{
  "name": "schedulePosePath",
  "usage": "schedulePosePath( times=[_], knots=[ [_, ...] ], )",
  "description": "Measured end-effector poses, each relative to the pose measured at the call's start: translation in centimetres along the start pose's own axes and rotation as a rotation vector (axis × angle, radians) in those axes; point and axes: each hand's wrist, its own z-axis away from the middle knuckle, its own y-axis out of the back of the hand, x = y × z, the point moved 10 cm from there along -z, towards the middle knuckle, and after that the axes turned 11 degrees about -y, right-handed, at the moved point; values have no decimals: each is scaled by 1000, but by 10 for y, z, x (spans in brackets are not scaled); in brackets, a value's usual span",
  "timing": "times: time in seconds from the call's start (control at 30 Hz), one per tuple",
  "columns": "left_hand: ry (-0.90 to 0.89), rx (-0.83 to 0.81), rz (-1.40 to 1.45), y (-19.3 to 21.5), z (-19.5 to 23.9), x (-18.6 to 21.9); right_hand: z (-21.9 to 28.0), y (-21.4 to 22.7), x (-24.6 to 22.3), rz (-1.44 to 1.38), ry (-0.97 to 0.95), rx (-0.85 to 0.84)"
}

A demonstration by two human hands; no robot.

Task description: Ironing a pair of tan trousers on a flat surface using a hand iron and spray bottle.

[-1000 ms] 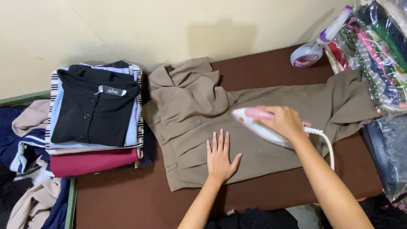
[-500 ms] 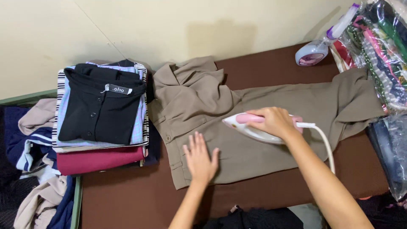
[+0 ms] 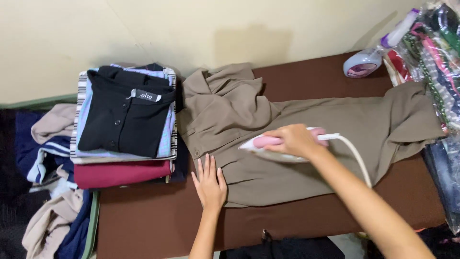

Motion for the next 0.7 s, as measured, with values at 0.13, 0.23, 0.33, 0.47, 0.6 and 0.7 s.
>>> schedulePosePath(
  times=[0.13,0.23,0.33,0.47,0.6,0.7],
  knots=[
    [20,26,21,3,0,-2,7,16,22,122,-33,11],
    [35,55,62,8,-1,0,0,4,19,135,-138,-41],
    [29,48,63,7,-1,0,-10,-15,-22,118,-36,-2],
    [28,79,108,9,0,-1,-16,-28,-74,76,40,-48],
    [30,93,112,10,2,-1,-14,-23,-61,82,-4,-128],
    [39,88,136,8,0,-3,-4,2,-3,13,-16,-11]
  ],
)
